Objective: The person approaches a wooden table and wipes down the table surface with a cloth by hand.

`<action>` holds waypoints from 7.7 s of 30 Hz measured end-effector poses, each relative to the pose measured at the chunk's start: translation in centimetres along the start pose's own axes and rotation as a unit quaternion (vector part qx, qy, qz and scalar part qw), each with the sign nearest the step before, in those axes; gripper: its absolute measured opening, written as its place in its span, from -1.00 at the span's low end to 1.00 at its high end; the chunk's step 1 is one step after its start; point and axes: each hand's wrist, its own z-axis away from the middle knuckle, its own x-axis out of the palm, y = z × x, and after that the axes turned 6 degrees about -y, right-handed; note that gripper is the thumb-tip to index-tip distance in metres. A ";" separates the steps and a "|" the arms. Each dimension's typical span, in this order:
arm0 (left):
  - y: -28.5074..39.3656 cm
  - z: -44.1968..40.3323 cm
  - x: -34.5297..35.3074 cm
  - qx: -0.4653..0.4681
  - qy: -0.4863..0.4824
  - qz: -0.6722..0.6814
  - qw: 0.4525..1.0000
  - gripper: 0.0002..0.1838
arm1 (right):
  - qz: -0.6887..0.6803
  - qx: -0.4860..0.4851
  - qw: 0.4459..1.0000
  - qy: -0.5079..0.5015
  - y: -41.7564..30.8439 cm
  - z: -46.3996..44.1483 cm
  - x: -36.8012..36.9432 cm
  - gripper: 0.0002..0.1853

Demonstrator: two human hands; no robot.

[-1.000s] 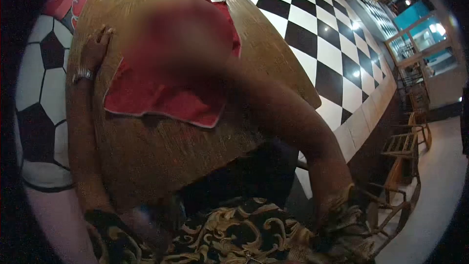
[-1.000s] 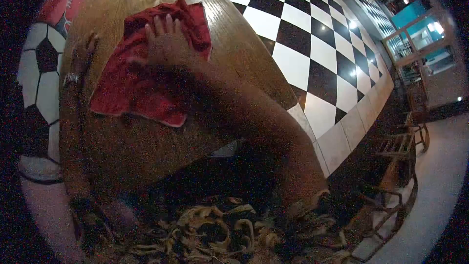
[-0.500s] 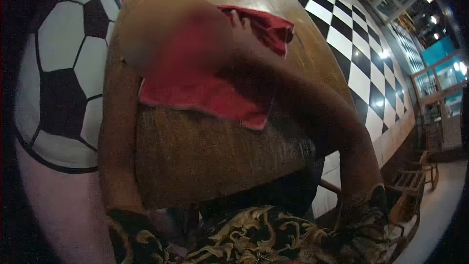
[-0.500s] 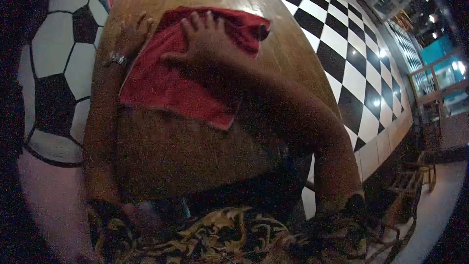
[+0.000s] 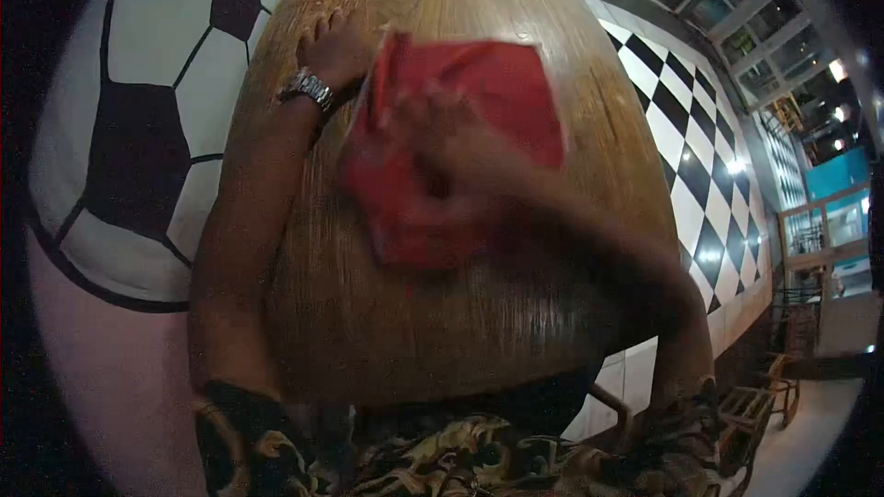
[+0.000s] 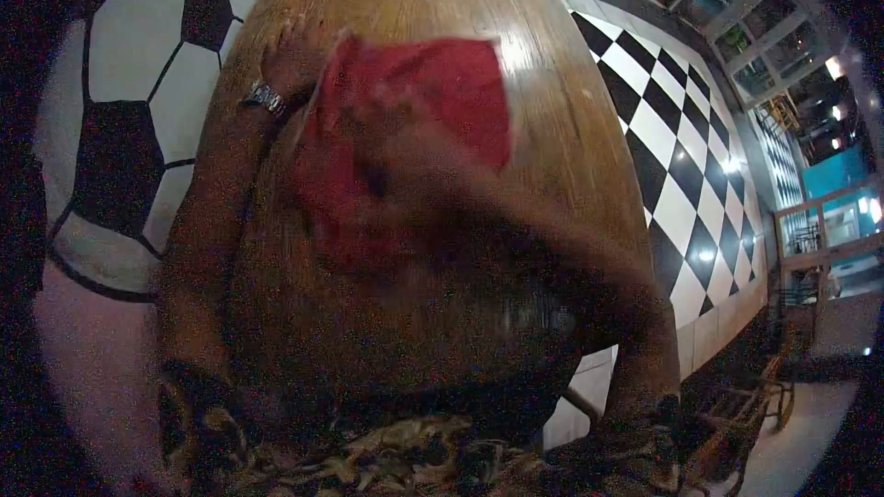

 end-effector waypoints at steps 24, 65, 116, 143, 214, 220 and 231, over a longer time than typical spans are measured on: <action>-4.4 -3.2 5.4 0.104 0.095 -0.115 0.983 -0.34 | -0.145 -0.139 0.980 0.008 -7.7 2.5 0.6 0.10; -0.5 -0.5 0.3 0.022 -0.032 -0.115 0.993 -0.10 | 0.040 0.205 0.977 0.039 8.2 5.5 -2.1 0.02; -1.5 -0.5 0.8 0.111 -0.022 -0.162 0.980 -0.23 | 0.075 0.222 0.971 0.048 8.3 4.5 -0.9 0.20; 1.1 0.8 -1.1 -0.033 0.006 0.034 0.999 -0.11 | -0.105 -0.011 0.992 -0.068 -9.9 3.9 -0.9 0.23; 0.9 0.6 -1.0 -0.022 0.020 0.050 0.998 -0.17 | -0.048 -0.003 0.994 -0.093 -5.2 3.7 -2.5 -0.10; 0.5 0.5 -0.9 0.001 0.016 -0.003 1.000 -0.18 | -0.229 -0.200 0.949 -0.082 -10.5 5.1 -0.3 -0.18; 0.7 0.6 0.7 -0.013 0.076 0.051 0.996 -0.18 | 0.317 0.100 0.943 0.019 20.4 10.5 -2.4 -0.51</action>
